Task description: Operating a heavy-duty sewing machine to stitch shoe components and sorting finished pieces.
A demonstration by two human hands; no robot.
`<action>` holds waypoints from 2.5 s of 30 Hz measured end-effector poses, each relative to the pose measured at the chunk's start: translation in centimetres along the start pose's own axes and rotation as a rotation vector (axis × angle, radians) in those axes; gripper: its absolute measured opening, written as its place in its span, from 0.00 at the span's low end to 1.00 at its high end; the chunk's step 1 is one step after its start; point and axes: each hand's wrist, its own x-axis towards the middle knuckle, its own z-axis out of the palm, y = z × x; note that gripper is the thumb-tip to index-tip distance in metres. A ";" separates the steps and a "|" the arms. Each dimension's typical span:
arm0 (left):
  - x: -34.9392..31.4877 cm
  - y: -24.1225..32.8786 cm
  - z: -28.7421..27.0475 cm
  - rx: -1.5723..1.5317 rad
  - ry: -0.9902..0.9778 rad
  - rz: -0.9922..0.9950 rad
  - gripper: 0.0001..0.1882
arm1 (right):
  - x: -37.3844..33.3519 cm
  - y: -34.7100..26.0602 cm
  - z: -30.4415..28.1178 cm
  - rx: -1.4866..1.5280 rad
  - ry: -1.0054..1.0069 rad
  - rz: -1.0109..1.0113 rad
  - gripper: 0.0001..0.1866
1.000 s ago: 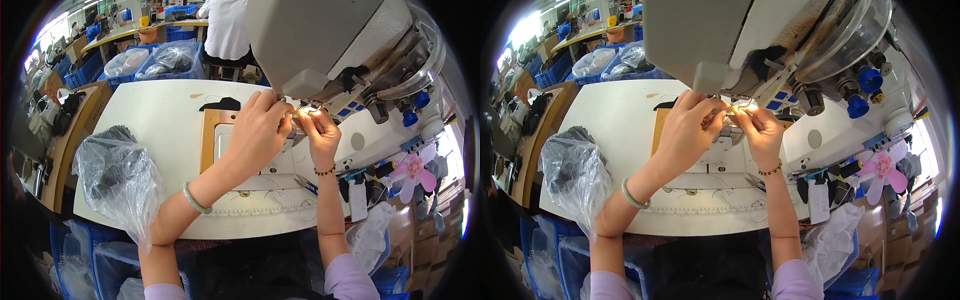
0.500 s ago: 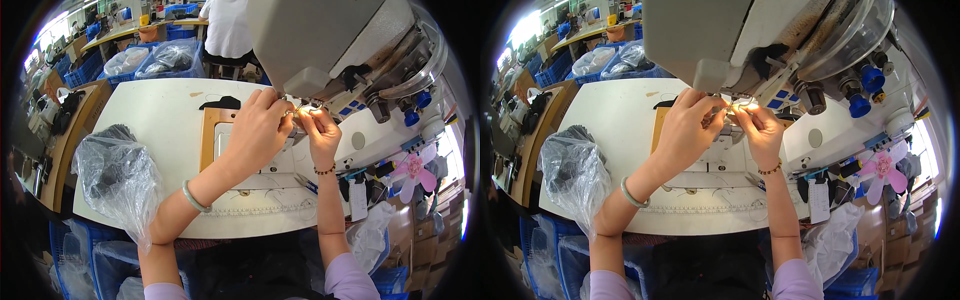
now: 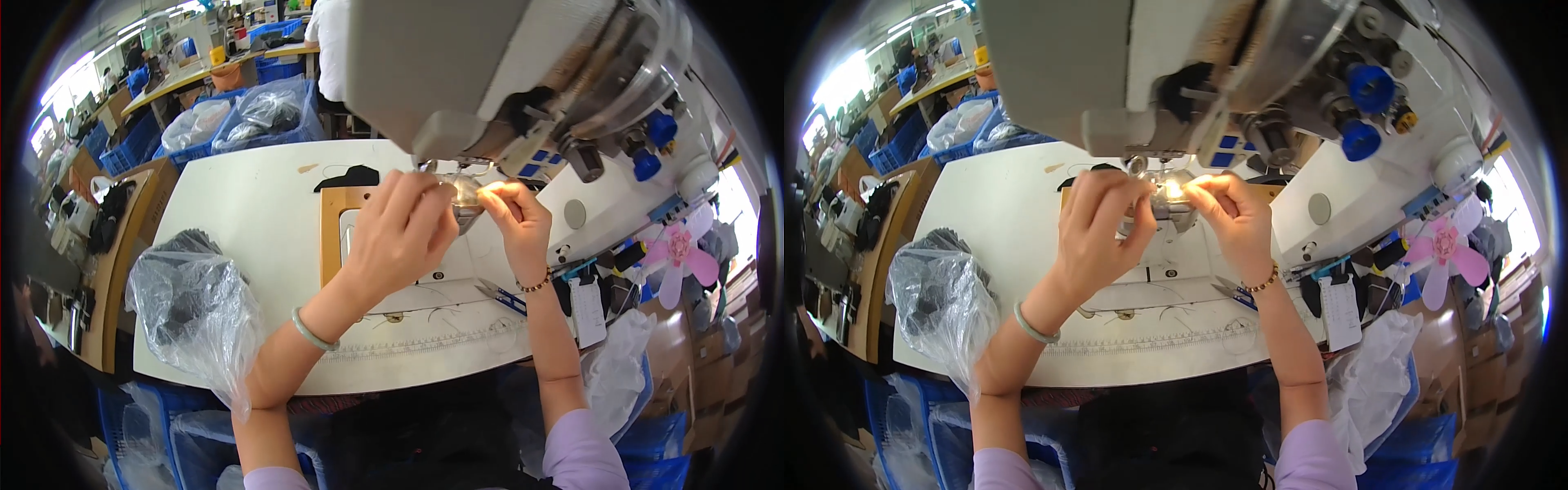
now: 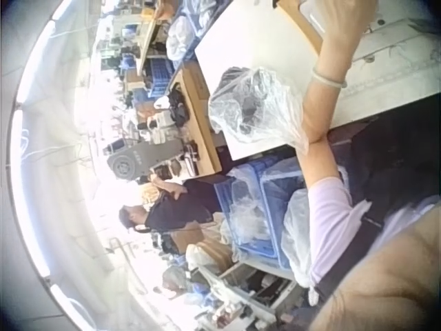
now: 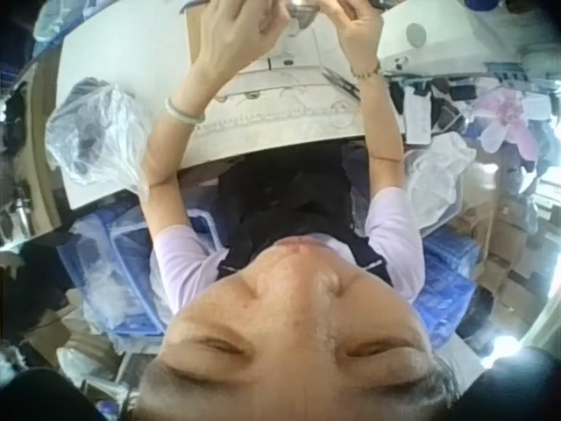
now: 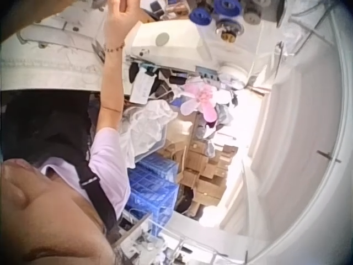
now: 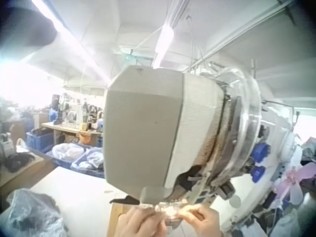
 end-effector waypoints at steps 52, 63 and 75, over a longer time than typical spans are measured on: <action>0.0 4.3 3.4 -0.090 -0.355 -0.228 0.06 | -6.5 0.5 -0.6 1.053 0.000 0.680 0.16; -0.1 4.0 3.4 -0.096 -0.323 -0.172 0.05 | -8.4 1.8 -1.6 1.096 0.065 0.724 0.16; -0.8 3.8 1.7 -0.137 -0.183 -0.102 0.13 | -9.4 1.1 -5.7 -0.663 -0.131 -0.024 0.22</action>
